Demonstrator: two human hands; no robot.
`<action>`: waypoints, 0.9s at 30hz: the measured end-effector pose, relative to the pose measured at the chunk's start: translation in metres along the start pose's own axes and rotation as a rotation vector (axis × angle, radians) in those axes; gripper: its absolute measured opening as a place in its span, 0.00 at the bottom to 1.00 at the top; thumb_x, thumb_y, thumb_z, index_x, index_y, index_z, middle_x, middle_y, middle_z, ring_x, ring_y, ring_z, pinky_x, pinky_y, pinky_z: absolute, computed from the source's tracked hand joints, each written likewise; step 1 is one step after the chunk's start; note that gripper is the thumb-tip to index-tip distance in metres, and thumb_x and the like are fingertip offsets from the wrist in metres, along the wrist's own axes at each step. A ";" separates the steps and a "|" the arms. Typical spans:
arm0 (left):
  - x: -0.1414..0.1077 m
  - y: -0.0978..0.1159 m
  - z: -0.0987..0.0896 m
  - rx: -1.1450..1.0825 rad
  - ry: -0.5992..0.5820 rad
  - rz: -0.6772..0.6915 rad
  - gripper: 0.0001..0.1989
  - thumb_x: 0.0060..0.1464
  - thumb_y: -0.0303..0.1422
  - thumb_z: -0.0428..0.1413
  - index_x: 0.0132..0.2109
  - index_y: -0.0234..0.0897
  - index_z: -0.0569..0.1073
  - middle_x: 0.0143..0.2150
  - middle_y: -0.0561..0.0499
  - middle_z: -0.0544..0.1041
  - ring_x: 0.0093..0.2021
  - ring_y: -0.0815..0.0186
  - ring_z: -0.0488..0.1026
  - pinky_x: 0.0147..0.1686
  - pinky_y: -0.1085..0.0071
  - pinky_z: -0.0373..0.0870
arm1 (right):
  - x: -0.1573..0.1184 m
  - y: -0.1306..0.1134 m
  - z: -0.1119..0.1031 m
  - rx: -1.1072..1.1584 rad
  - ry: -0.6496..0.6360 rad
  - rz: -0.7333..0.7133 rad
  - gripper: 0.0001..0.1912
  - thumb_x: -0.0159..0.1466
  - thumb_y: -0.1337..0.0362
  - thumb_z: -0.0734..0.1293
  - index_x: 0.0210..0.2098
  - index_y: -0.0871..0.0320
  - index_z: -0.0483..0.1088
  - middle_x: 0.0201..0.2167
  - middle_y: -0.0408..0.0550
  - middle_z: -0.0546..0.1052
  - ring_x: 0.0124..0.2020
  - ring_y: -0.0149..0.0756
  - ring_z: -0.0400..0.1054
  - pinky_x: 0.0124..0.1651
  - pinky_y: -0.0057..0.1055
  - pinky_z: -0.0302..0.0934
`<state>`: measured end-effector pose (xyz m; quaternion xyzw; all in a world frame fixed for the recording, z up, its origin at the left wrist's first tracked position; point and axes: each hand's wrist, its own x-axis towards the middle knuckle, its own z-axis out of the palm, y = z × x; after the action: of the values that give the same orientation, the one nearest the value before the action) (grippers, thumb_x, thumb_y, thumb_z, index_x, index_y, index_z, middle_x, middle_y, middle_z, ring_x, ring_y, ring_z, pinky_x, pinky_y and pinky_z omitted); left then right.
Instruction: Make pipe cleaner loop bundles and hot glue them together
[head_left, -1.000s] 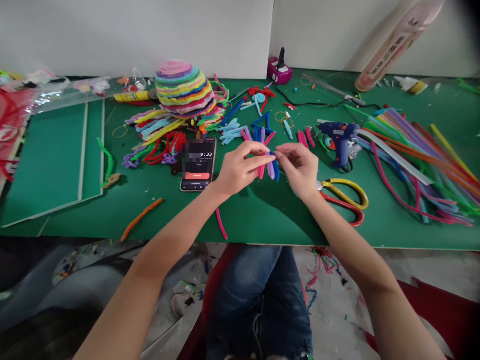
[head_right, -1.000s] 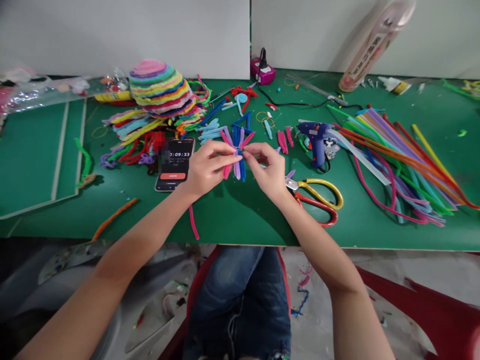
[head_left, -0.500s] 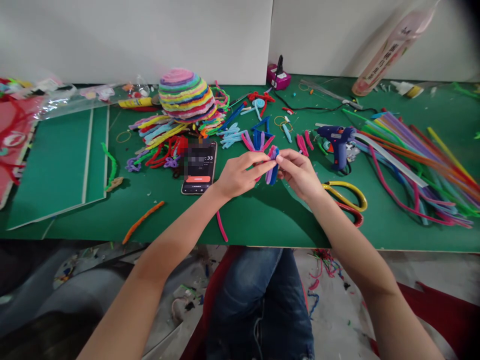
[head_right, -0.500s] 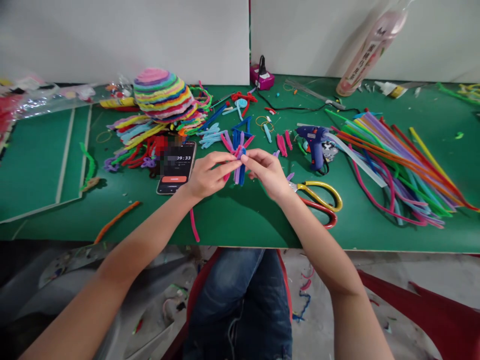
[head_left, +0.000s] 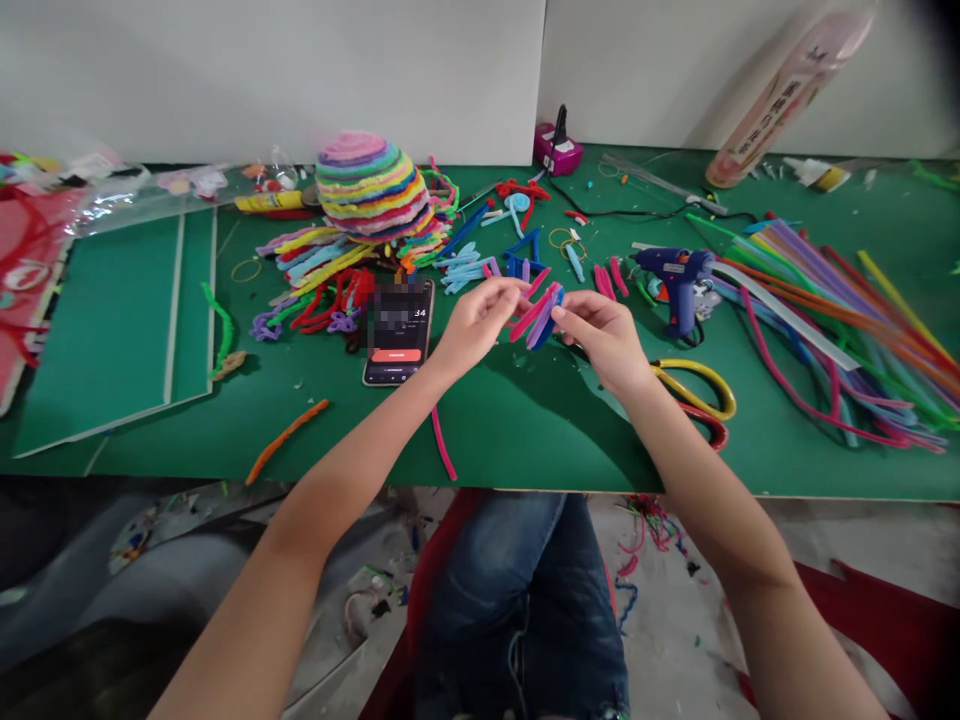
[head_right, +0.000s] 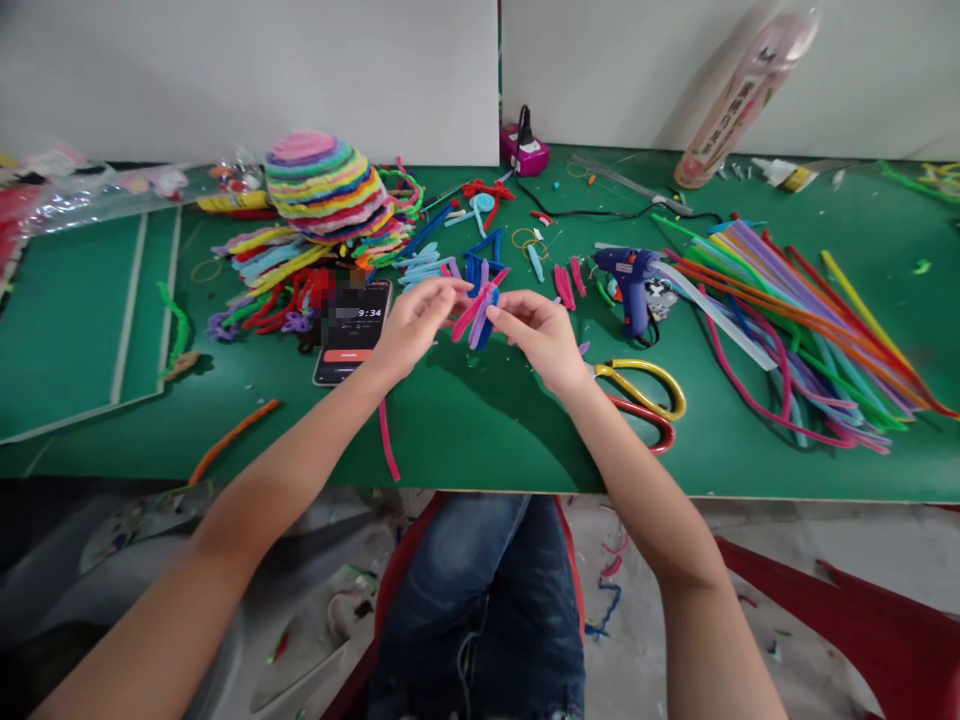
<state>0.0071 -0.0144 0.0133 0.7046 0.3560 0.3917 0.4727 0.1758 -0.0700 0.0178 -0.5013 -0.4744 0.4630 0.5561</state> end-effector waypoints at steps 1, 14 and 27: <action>0.000 0.001 0.000 -0.012 -0.018 -0.014 0.20 0.59 0.49 0.51 0.44 0.37 0.74 0.36 0.47 0.78 0.36 0.67 0.75 0.33 0.72 0.71 | 0.000 0.000 0.000 -0.024 0.008 -0.011 0.18 0.49 0.49 0.75 0.30 0.55 0.72 0.25 0.40 0.73 0.27 0.27 0.67 0.27 0.26 0.60; -0.005 0.003 0.005 -0.094 0.009 -0.115 0.12 0.47 0.40 0.62 0.34 0.35 0.78 0.29 0.50 0.79 0.29 0.69 0.71 0.29 0.73 0.67 | 0.001 0.007 0.004 -0.091 0.030 -0.036 0.18 0.49 0.49 0.74 0.31 0.55 0.73 0.26 0.42 0.76 0.28 0.30 0.70 0.31 0.29 0.65; -0.005 0.001 0.007 -0.069 -0.025 -0.128 0.09 0.49 0.38 0.61 0.30 0.36 0.76 0.26 0.53 0.75 0.26 0.70 0.68 0.26 0.72 0.63 | 0.003 0.007 -0.002 -0.201 -0.047 -0.068 0.17 0.52 0.50 0.73 0.32 0.56 0.73 0.25 0.42 0.76 0.27 0.30 0.69 0.31 0.30 0.64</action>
<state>0.0110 -0.0220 0.0115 0.6685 0.3809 0.3638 0.5252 0.1778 -0.0668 0.0113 -0.5271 -0.5481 0.4055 0.5072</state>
